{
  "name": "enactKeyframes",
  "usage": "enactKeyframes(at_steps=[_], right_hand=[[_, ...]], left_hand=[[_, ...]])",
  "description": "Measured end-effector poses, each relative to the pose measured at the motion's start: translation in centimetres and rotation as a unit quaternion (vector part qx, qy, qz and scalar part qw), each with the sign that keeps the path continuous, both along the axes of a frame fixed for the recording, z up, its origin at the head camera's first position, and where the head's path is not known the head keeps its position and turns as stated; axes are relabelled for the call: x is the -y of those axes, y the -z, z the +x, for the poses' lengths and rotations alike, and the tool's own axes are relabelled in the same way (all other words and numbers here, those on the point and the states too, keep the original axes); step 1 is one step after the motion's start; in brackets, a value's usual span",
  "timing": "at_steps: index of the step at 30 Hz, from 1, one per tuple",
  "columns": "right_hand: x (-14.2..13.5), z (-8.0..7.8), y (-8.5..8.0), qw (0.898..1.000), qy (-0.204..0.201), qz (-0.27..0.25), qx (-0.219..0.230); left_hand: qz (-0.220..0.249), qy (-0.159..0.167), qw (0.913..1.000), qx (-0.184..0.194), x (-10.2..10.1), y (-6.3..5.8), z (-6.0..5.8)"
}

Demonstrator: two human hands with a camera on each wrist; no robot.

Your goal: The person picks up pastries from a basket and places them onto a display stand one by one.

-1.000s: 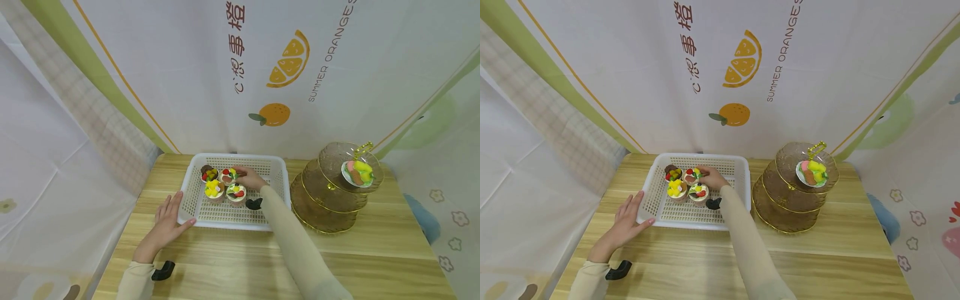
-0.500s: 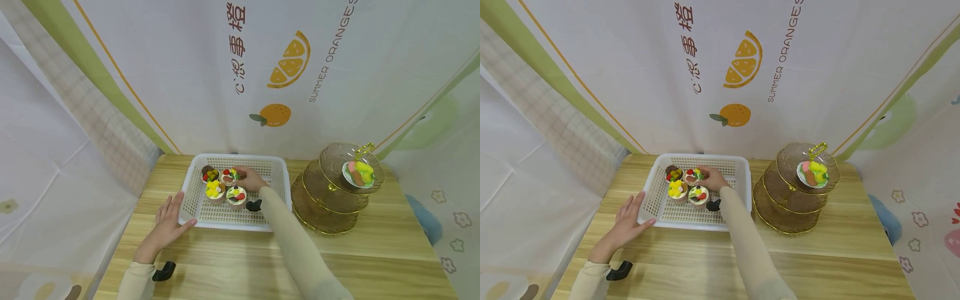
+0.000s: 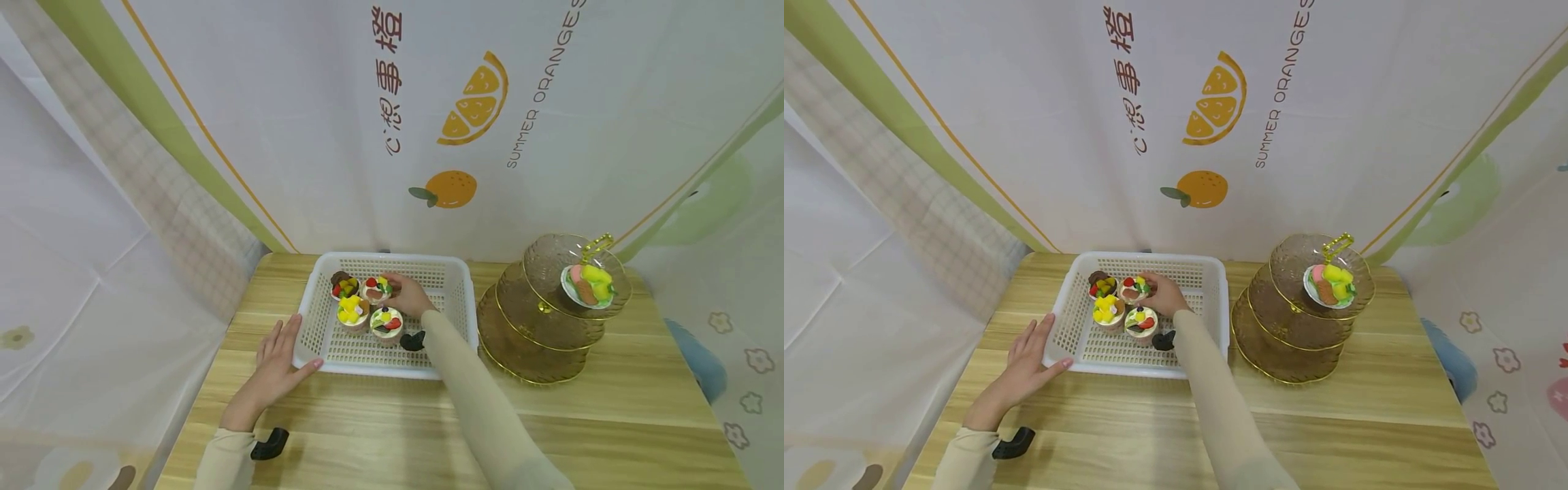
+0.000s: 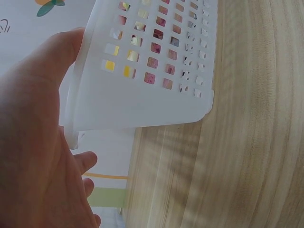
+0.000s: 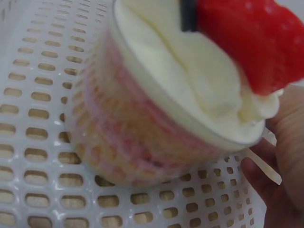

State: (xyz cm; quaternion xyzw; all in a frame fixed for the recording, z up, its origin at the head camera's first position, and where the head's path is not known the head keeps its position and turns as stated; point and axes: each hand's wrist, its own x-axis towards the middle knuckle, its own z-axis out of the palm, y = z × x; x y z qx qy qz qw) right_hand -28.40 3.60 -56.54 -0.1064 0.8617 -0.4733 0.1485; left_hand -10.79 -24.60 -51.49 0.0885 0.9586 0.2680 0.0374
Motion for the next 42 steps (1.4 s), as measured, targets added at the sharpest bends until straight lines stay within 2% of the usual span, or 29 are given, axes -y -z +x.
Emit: enactKeyframes(at_steps=[7, 14, 17, 26, 36, 42], right_hand=[[0.0, 0.4, -0.3, 1.000, 0.022, 0.013, -0.002], [-0.4, 0.1, -0.1, 0.999, 0.043, -0.015, 0.015], [-0.8, -0.1, -0.5, 0.998, 0.046, -0.030, 0.016], [-1.6, 0.0, -4.1, 0.997, 0.046, -0.064, -0.010], [-2.6, 1.2, -7.2, 0.996, 0.050, -0.067, -0.043], [-3.6, 2.4, -9.4, 0.994, 0.051, -0.077, -0.059]], left_hand=[[0.000, -0.002, 1.0000, 0.006, -0.2, 0.0, 0.0], [0.001, 0.000, 1.0000, 0.006, -0.3, -0.1, 0.1], [0.002, 0.002, 1.0000, 0.004, -0.2, -0.1, 0.1], [-0.004, -0.003, 1.0000, 0.005, -0.1, -0.1, 0.1], [0.003, 0.003, 1.0000, 0.001, -0.2, -0.1, -0.1], [0.000, -0.002, 1.0000, 0.009, -0.1, -0.1, -0.1]])
